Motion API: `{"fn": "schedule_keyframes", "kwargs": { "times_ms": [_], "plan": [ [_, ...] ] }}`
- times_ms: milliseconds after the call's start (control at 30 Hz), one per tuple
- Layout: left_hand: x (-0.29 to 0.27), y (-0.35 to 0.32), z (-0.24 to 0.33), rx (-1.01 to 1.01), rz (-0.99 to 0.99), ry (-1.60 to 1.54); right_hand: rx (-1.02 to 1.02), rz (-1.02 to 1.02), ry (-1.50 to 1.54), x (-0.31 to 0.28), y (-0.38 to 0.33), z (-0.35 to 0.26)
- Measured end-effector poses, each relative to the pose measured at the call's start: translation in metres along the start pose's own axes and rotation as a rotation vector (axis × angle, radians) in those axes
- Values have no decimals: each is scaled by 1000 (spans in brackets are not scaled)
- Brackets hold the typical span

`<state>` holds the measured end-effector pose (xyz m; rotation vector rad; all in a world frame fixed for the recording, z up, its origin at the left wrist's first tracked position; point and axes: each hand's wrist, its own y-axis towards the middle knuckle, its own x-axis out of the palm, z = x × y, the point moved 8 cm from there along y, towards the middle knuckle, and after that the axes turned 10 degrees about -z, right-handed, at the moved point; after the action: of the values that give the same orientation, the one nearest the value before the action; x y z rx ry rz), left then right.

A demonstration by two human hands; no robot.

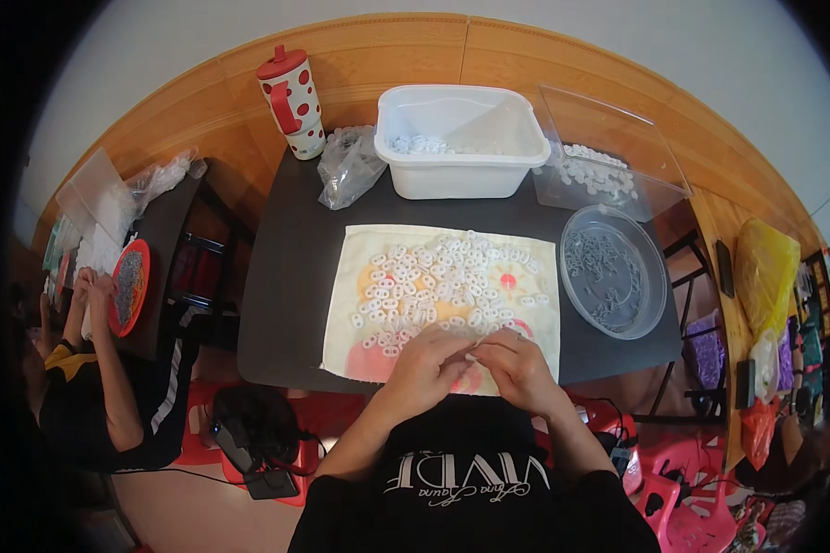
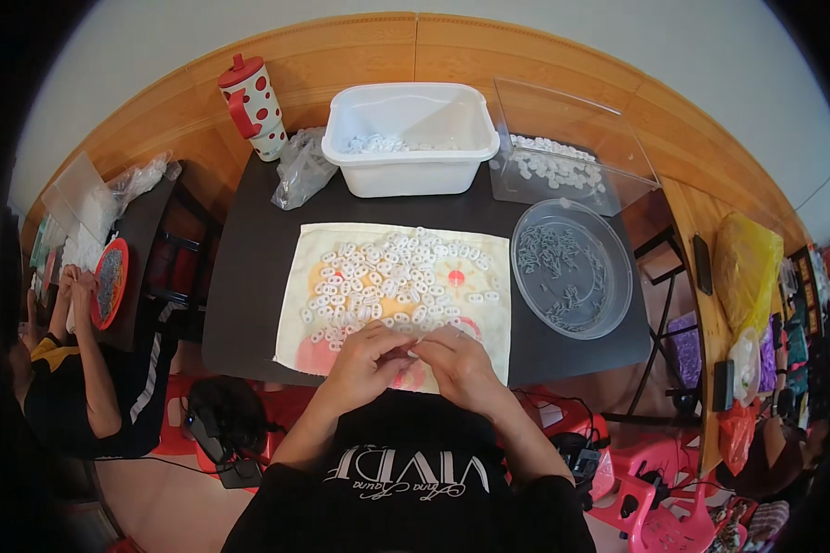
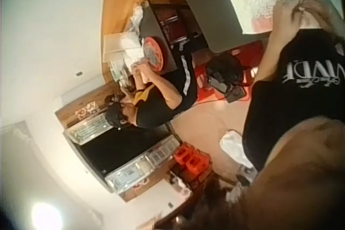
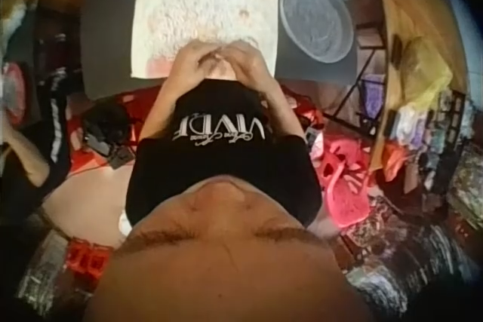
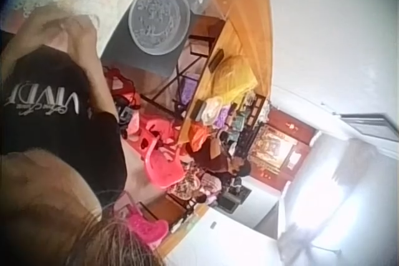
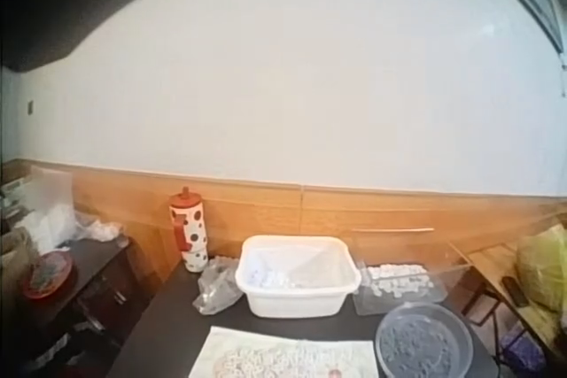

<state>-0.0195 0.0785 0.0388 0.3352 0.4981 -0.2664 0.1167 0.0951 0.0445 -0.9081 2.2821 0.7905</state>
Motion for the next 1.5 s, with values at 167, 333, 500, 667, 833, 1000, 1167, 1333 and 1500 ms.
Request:
{"fn": "schedule_keyframes", "kwargs": {
  "times_ms": [167,333,500,667,833,1000,1167,1333,1500],
  "plan": [
    [2,-2,-8,41,37,14,-33,-1,-41,1,1,-3],
    [3,-3,-9,31,50,37,-58,32,-67,2,-1,-2],
    [-1,0,2,34,85,3,-92,42,-113,-2,0,-8],
    [5,-4,17,153,8,127,-147,-6,-156,5,-2,-13],
    [8,-3,23,216,-60,148,-166,-26,-171,8,-5,-14],
    [13,-5,24,230,-71,195,-208,-66,-180,11,-4,-15],
    [13,-4,21,233,-82,200,-220,-79,-183,13,-3,-14],
    [13,-3,23,220,-112,190,-222,-100,-183,12,-4,-17],
    [12,-1,25,213,-120,181,-243,-102,-153,13,-3,-15]
  ]
}}
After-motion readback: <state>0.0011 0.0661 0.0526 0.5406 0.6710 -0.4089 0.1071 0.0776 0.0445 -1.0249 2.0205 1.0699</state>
